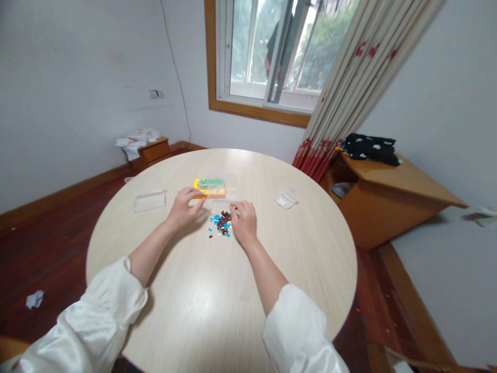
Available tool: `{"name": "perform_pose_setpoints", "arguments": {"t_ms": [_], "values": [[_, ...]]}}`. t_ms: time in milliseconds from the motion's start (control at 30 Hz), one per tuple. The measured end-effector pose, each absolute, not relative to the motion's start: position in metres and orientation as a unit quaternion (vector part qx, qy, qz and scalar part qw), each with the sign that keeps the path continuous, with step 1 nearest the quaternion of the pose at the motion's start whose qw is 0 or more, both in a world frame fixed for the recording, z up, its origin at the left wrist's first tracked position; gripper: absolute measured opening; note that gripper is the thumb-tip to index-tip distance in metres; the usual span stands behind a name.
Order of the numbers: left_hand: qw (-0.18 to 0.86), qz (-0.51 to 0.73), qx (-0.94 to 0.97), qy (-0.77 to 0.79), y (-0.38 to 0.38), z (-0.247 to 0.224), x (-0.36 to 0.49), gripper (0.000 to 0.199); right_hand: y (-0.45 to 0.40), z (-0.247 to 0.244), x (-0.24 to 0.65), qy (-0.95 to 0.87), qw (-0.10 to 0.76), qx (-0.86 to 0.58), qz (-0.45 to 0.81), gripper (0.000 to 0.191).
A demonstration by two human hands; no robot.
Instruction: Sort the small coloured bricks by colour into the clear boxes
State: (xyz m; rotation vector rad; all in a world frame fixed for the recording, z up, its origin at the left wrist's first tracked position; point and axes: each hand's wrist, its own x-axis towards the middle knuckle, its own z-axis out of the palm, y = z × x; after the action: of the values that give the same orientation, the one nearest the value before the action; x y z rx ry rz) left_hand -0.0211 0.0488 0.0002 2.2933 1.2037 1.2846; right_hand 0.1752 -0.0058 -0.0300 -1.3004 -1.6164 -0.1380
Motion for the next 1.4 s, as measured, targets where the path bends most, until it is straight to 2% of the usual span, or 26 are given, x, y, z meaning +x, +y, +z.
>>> {"name": "perform_pose_setpoints", "arguments": {"t_ms": [133, 367, 600, 867, 1400], "values": [[0.149, 0.404, 0.828, 0.359, 0.043, -0.005, -0.01, 0.015, -0.007, -0.027, 0.173, -0.677, 0.513, -0.524, -0.062, 0.014], [0.111, 0.38, 0.836, 0.379, 0.047, -0.006, -0.013, 0.014, -0.008, -0.026, 0.173, -0.687, 0.517, -0.507, -0.055, 0.018], [0.003, 0.425, 0.719, 0.549, 0.056, 0.001, -0.039, 0.018, -0.006, -0.03, 0.174, -0.68, 0.522, -0.513, -0.047, 0.026], [-0.055, 0.346, 0.653, 0.672, 0.064, -0.004, -0.056, 0.024, -0.006, -0.03, 0.174, -0.676, 0.523, -0.518, -0.03, 0.025], [-0.002, 0.277, 0.681, 0.678, 0.064, -0.005, -0.052, 0.031, -0.009, -0.027, 0.172, -0.669, 0.524, -0.527, -0.018, 0.028]]}}
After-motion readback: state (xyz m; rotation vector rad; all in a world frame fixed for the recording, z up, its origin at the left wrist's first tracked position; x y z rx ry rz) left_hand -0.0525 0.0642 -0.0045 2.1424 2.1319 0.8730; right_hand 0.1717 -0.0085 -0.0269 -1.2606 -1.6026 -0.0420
